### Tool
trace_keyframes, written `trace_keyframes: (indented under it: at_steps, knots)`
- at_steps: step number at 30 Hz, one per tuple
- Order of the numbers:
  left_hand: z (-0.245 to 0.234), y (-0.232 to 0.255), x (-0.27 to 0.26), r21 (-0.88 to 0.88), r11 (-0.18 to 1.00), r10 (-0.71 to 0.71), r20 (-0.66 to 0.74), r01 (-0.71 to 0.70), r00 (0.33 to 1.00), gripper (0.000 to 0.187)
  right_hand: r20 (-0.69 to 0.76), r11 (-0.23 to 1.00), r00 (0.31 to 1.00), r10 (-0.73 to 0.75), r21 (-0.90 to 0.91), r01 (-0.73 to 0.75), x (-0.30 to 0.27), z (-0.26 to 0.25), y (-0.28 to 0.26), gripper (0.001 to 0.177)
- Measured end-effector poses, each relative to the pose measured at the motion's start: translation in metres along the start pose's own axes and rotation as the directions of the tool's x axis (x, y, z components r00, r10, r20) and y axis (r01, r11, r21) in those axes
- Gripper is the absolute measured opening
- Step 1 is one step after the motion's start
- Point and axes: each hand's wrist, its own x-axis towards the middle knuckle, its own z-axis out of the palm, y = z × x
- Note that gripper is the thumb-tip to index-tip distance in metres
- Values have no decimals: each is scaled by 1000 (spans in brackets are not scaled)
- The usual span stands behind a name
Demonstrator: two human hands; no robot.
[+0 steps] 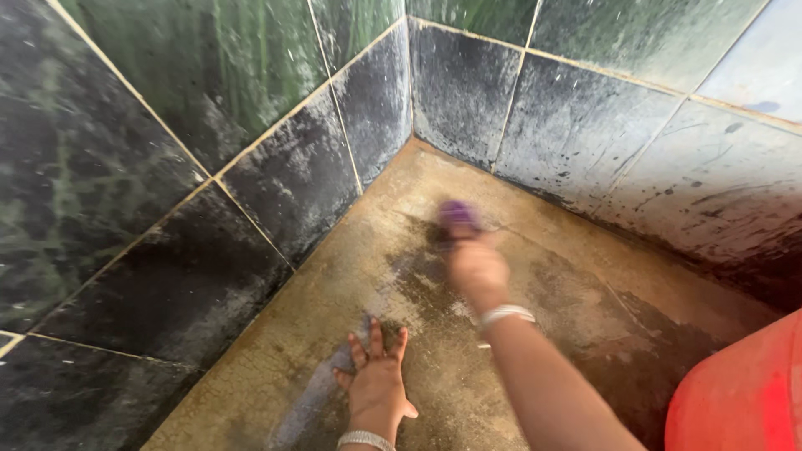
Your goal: The person scrubs the floor and a basin using a scrub brush.
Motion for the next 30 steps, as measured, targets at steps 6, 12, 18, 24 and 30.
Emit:
trace_keyframes:
  at_steps: [6, 12, 18, 24, 30]
  knots:
    - [18, -10, 58, 187, 981, -70, 95, 52, 993, 152, -132, 400, 400, -907, 21, 916, -110, 13, -134, 45]
    - [-21, 1, 48, 248, 968, -124, 345, 38, 931, 149, 33, 426, 427, -903, -49, 904, -49, -10, -120, 44]
    - [-25, 0, 43, -31, 999, -31, 264, 41, 964, 139, -91, 984, 980, -179, 7, 180, 78, -58, -8, 42]
    - [-33, 5, 36, 53, 998, -25, 149, 17, 989, 144, 119, 921, 992, 33, 383, -76, 62, -47, -67, 54]
    - [-48, 11, 44, 127, 992, -38, 231, 8, 972, 120, -16, 550, 562, -827, -225, 804, -37, -1, -126, 58]
